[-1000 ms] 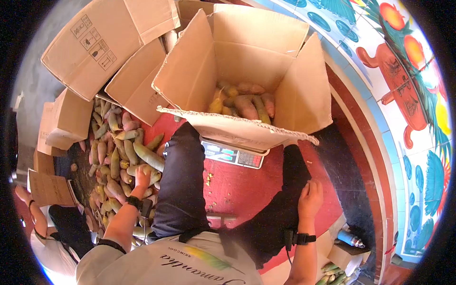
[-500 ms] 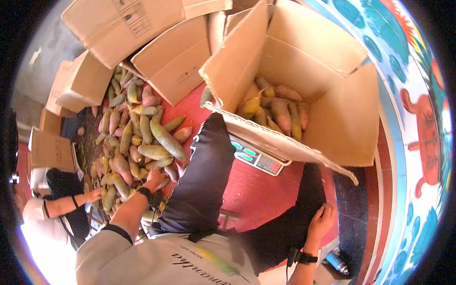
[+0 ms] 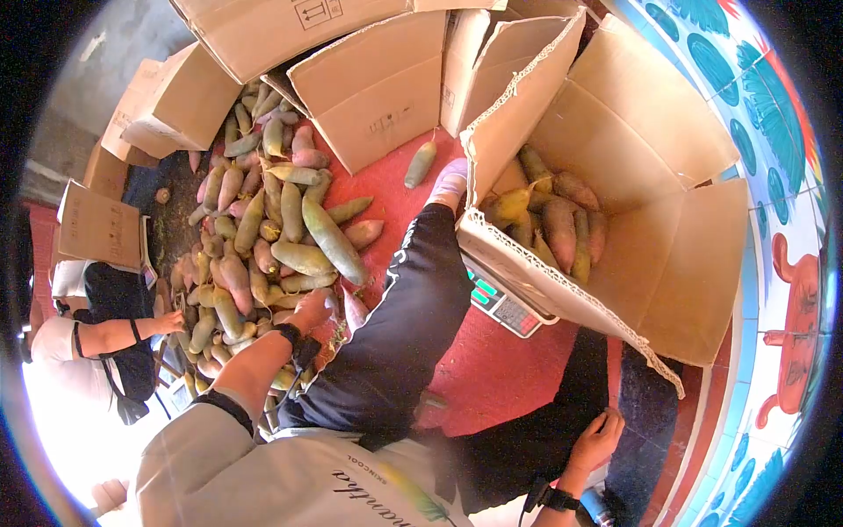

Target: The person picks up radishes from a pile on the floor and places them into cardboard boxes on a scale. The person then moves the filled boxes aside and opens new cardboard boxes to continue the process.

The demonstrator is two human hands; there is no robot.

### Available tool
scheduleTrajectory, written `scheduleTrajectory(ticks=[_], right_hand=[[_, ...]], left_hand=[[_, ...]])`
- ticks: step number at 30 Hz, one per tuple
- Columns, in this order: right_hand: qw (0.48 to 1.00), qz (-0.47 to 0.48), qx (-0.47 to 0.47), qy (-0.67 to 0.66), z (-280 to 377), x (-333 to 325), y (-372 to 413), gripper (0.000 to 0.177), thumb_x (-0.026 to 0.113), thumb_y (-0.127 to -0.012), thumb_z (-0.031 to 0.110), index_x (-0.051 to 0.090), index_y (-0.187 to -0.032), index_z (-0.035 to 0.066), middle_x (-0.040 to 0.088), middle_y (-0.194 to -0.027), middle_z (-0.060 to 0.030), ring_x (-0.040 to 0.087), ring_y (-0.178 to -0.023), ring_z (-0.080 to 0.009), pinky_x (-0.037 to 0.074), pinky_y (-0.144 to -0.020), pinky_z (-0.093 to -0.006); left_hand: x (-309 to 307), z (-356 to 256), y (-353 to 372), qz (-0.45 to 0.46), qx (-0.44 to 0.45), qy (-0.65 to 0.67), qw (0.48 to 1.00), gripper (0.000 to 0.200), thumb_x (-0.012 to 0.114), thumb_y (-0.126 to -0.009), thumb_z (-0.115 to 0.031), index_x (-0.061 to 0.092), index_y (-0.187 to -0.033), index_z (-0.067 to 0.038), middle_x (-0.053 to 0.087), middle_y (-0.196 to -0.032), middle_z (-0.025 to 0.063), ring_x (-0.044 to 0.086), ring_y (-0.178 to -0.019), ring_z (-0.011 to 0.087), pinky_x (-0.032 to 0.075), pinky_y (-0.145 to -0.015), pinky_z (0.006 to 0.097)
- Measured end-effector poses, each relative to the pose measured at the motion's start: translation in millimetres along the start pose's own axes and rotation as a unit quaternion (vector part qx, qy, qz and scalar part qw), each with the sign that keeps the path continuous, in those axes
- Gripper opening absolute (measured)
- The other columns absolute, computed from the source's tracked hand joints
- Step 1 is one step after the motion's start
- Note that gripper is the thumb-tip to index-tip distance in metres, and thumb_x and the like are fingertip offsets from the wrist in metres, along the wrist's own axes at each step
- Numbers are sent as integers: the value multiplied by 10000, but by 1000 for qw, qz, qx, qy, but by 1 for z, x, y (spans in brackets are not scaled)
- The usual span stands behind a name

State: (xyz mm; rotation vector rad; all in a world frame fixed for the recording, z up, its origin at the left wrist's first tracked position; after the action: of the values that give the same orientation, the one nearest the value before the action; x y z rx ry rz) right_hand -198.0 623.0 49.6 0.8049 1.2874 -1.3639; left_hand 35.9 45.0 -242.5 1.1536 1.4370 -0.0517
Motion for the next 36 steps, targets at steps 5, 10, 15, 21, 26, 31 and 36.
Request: scheduleTrajectory(ticks=[5,10,15,21,26,31,36], right_hand=[[1000,-4,-19,17,5,-1,-1,123,483,-853,47,563,-928,-9,560,-931,-174,555,-864,-357,449,-757,-404],[999,-6,-17,30,8,-3,-2,114,491,-845,48,569,-917,6,568,-927,-163,561,-852,-357,458,-745,-406],[999,-7,-25,35,12,-1,-5,99,503,-835,47,568,-905,20,571,-906,-152,567,-821,-352,462,-716,-404],[1000,-9,-15,16,18,-4,-7,77,520,-816,35,560,-879,15,556,-870,-163,555,-791,-359,454,-697,-413],[1000,-21,-7,9,20,-9,-5,75,527,-812,35,558,-874,7,552,-853,-166,550,-783,-362,449,-676,-419],[999,-38,-11,-3,22,-13,-2,73,534,-813,40,568,-867,5,543,-828,-164,545,-765,-354,449,-653,-421],[998,-63,-17,-13,18,-15,1,66,531,-812,31,572,-859,9,544,-824,-159,546,-760,-349,453,-654,-417]], left_hand=[[16,-47,-17,26,114,-101,988,456,572,-756,-190,478,-1197,-123,493,-1209,148,544,-1031,340,415,-885,469],[33,-56,-31,86,71,-208,972,642,449,-805,-71,251,-1402,-200,292,-1421,154,349,-1290,279,275,-964,623],[27,-59,-27,131,25,-245,960,462,467,-856,-207,402,-1309,-145,496,-1262,105,530,-1102,252,294,-934,559],[34,-51,-12,137,87,-332,929,429,480,-852,-359,563,-1173,-88,644,-1056,99,627,-955,262,379,-888,498],[2,-85,44,244,134,-251,927,363,454,-860,-328,655,-984,-52,658,-953,151,639,-892,318,498,-745,422],[31,-56,31,188,210,-124,951,190,528,-786,-177,671,-802,-53,663,-860,155,648,-821,313,512,-694,415],[-41,-89,51,87,254,-224,937,170,543,-784,-165,654,-741,-43,653,-788,161,644,-760,306,504,-641,388]])
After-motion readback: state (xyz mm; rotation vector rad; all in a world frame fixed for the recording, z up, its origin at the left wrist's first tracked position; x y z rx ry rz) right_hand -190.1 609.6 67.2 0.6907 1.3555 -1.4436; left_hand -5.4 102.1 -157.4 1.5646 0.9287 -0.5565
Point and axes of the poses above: each hand's wrist, its own y-axis away from the middle knuckle, its own x-axis out of the palm, z = x × y, the point moved 9 cm from there along -y, towards the middle knuckle
